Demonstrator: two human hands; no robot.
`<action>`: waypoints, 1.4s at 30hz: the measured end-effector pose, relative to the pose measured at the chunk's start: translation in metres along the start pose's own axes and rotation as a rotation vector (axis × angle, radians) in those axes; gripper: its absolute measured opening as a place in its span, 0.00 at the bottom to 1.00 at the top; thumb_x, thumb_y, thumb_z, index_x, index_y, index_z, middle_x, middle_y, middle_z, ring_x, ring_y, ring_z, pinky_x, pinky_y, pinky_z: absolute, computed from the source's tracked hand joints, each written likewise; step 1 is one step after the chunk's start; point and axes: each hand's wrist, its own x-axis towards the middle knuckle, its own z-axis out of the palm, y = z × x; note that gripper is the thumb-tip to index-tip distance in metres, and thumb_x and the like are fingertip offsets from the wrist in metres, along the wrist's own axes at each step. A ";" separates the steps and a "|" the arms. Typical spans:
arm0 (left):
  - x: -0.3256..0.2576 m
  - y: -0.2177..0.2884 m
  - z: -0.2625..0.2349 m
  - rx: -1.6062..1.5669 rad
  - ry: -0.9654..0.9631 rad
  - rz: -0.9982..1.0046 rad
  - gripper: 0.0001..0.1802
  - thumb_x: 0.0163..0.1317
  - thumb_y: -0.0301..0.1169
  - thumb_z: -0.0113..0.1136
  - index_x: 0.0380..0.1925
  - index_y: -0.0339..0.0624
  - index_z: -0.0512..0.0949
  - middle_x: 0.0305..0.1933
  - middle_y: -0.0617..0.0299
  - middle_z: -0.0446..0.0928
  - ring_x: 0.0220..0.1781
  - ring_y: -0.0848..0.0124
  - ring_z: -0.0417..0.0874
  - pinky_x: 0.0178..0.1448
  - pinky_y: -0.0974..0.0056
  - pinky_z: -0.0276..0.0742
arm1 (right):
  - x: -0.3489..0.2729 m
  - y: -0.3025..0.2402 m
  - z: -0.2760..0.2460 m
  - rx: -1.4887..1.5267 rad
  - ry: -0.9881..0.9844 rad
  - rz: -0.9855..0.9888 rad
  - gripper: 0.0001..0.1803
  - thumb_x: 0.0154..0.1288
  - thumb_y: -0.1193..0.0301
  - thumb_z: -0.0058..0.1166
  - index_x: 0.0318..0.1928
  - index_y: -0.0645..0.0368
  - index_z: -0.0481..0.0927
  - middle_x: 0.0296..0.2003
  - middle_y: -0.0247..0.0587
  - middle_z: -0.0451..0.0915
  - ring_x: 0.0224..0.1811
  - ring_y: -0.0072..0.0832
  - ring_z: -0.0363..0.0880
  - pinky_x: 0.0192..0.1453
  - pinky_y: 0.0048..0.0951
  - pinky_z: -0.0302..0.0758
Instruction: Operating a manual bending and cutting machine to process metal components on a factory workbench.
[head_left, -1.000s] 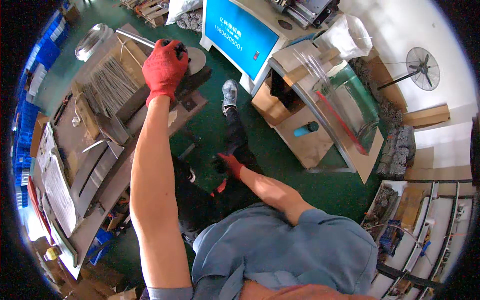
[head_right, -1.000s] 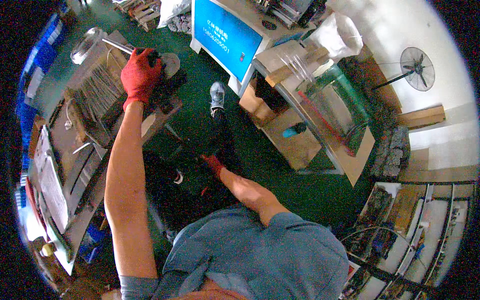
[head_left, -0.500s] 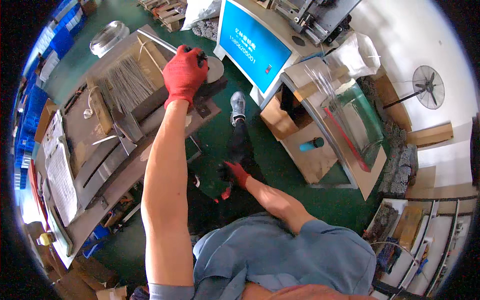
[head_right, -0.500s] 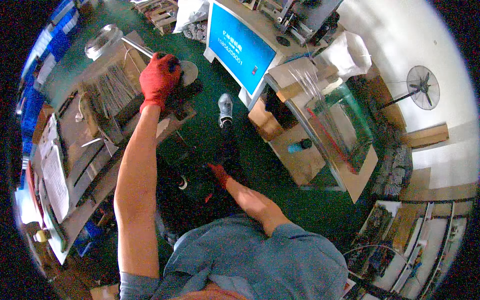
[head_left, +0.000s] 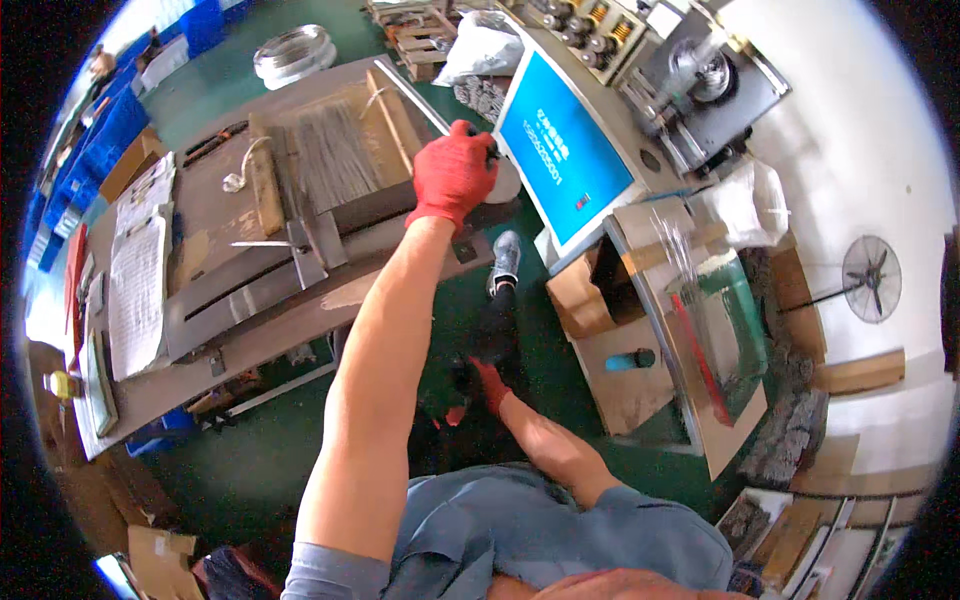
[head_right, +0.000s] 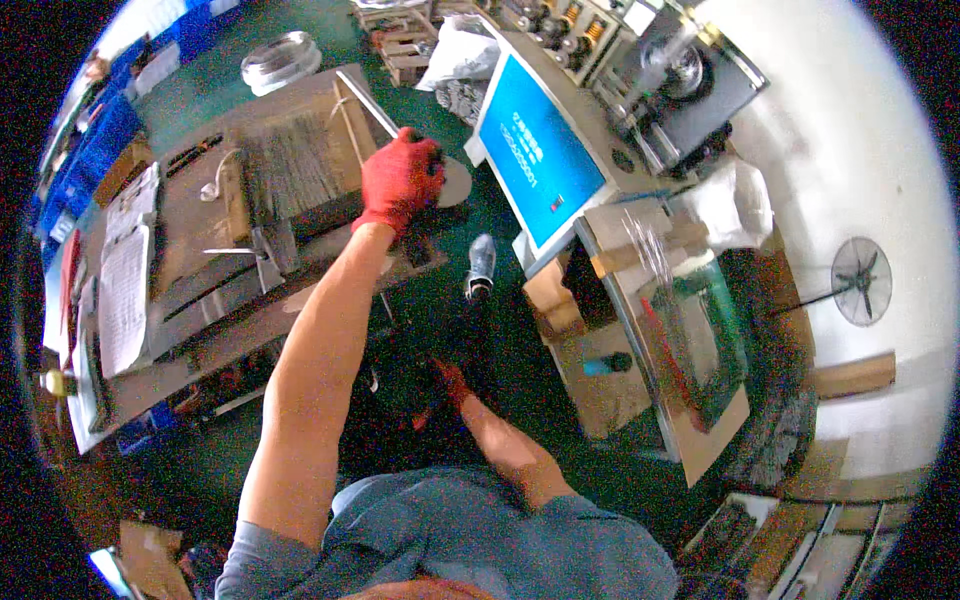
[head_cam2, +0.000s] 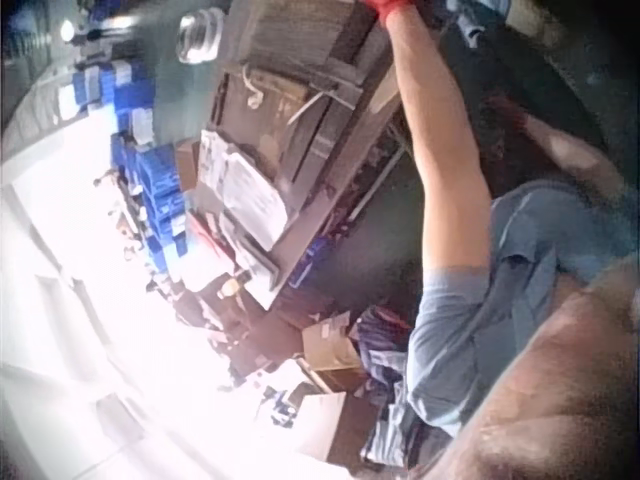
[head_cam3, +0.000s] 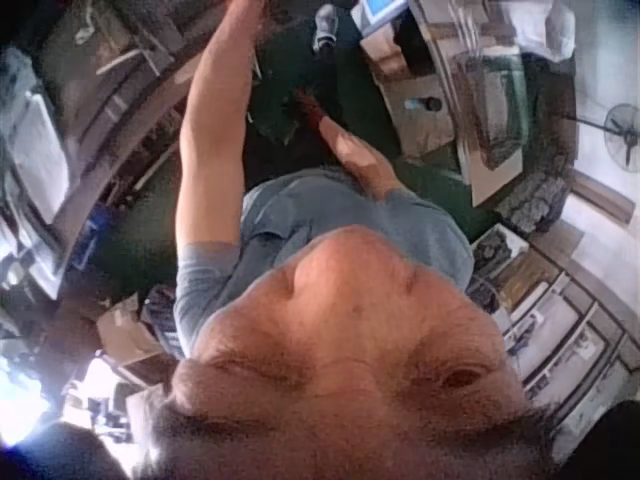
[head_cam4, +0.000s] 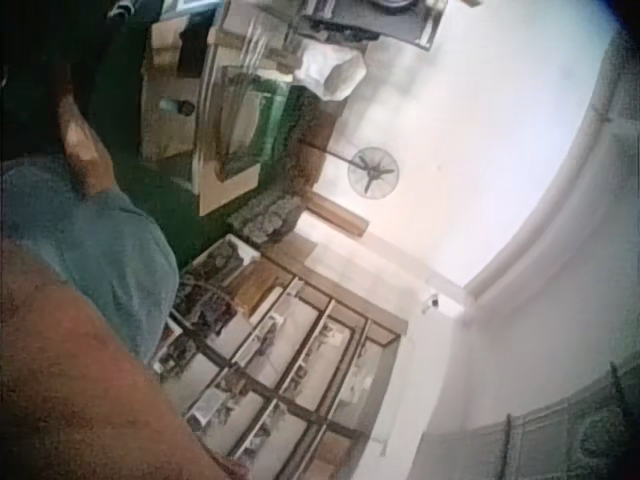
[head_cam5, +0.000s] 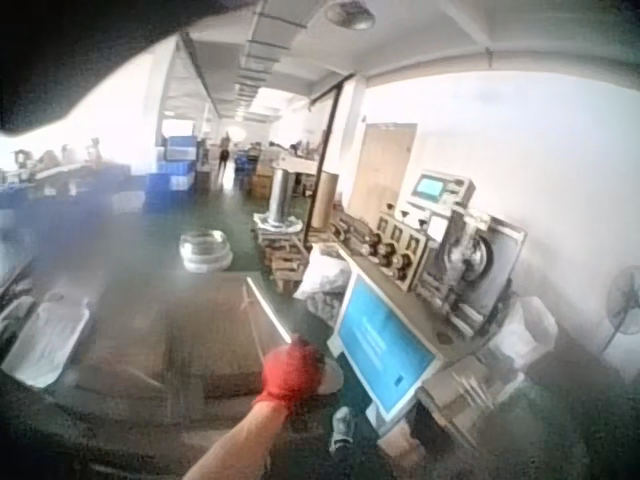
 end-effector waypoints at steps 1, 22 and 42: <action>0.006 0.014 -0.001 -0.020 0.009 0.016 0.11 0.52 0.41 0.61 0.35 0.55 0.83 0.42 0.55 0.76 0.37 0.54 0.83 0.40 0.51 0.79 | 0.005 0.011 -0.017 0.085 0.020 -0.066 0.22 0.69 0.60 0.51 0.58 0.56 0.73 0.50 0.40 0.77 0.50 0.34 0.77 0.57 0.39 0.74; 0.003 0.003 0.004 -0.073 0.028 0.022 0.12 0.51 0.41 0.61 0.36 0.56 0.81 0.42 0.52 0.76 0.39 0.52 0.82 0.41 0.48 0.79 | -0.010 -0.007 -0.035 0.065 0.008 -0.098 0.12 0.69 0.65 0.47 0.50 0.51 0.77 0.42 0.35 0.80 0.43 0.36 0.78 0.49 0.41 0.76; -0.010 -0.018 0.005 -0.121 0.049 -0.017 0.11 0.48 0.36 0.62 0.34 0.54 0.81 0.41 0.51 0.75 0.38 0.49 0.82 0.42 0.48 0.78 | -0.030 -0.015 -0.026 -0.054 -0.041 -0.012 0.17 0.72 0.60 0.42 0.53 0.53 0.77 0.46 0.38 0.80 0.45 0.34 0.77 0.51 0.38 0.75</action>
